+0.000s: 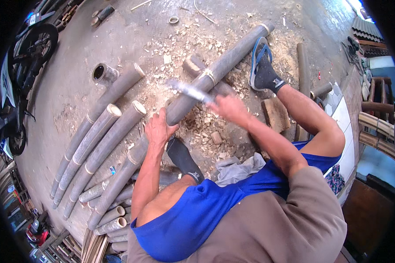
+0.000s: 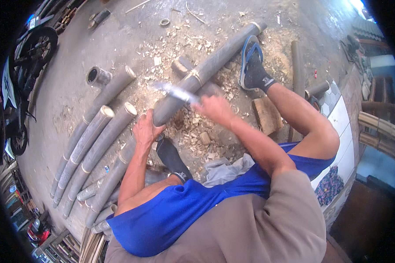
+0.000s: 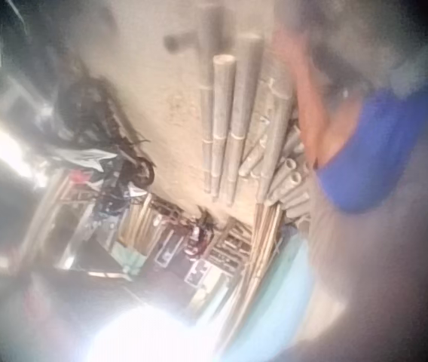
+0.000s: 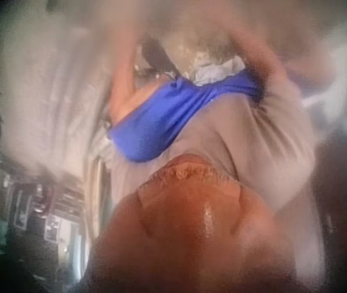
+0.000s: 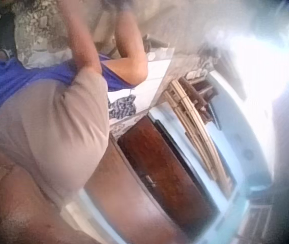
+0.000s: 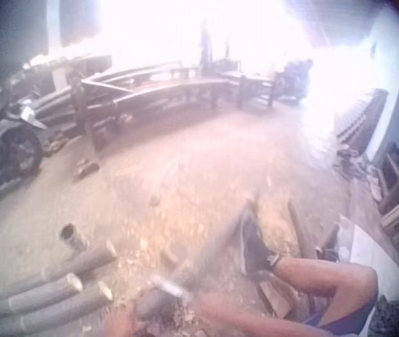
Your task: The person uses a knife to shave the outer layer off bamboo poles. They hold each pole with one hand and scrape along its length with the other, rotating the pole as needed. Finished poles are placed in a nearby pile.
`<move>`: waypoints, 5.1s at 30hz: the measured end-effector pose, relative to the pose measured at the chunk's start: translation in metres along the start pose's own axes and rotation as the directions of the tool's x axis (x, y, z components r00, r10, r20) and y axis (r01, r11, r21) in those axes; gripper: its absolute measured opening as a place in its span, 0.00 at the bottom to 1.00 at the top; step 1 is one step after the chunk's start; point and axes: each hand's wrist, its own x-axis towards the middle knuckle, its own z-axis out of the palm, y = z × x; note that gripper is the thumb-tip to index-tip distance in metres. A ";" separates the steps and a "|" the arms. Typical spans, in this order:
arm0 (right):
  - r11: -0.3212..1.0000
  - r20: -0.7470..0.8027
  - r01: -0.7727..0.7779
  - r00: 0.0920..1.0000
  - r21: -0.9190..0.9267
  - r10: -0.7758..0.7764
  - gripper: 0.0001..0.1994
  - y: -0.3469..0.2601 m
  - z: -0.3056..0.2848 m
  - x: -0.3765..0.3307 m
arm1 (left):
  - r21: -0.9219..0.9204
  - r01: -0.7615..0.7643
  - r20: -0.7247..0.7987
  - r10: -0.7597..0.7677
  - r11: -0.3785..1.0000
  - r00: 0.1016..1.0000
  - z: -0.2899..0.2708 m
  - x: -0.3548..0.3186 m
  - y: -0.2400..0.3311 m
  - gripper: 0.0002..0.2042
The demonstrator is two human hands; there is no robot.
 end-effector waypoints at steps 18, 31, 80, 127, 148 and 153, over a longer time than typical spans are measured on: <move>0.988 0.236 0.098 0.969 -0.118 -0.068 0.36 0.003 -0.002 -0.021 | -0.117 -0.016 0.148 0.033 0.993 0.988 -0.018 0.017 -0.004 0.42; 0.965 -0.156 -0.005 0.987 0.261 0.047 0.35 0.029 0.017 -0.006 | -0.220 0.032 0.251 0.025 0.975 0.968 -0.010 0.025 -0.021 0.45; 0.976 0.149 0.196 0.972 -0.099 -0.180 0.38 0.012 -0.003 -0.011 | -0.046 0.025 0.093 -0.021 0.999 0.995 -0.013 0.017 0.009 0.49; 0.988 -0.171 -0.020 0.984 0.155 0.047 0.34 0.015 0.009 0.002 | -0.399 0.014 0.240 0.090 0.917 0.966 -0.008 0.055 -0.023 0.45; 0.998 0.065 0.035 0.997 0.047 -0.038 0.35 0.011 0.005 -0.001 | -0.018 0.012 -0.002 -0.012 1.000 1.000 0.004 0.010 -0.001 0.48; 0.979 -0.125 -0.124 0.981 0.163 0.146 0.35 0.071 0.000 0.022 | -0.120 -0.015 0.099 0.027 0.993 0.995 -0.011 0.026 0.004 0.46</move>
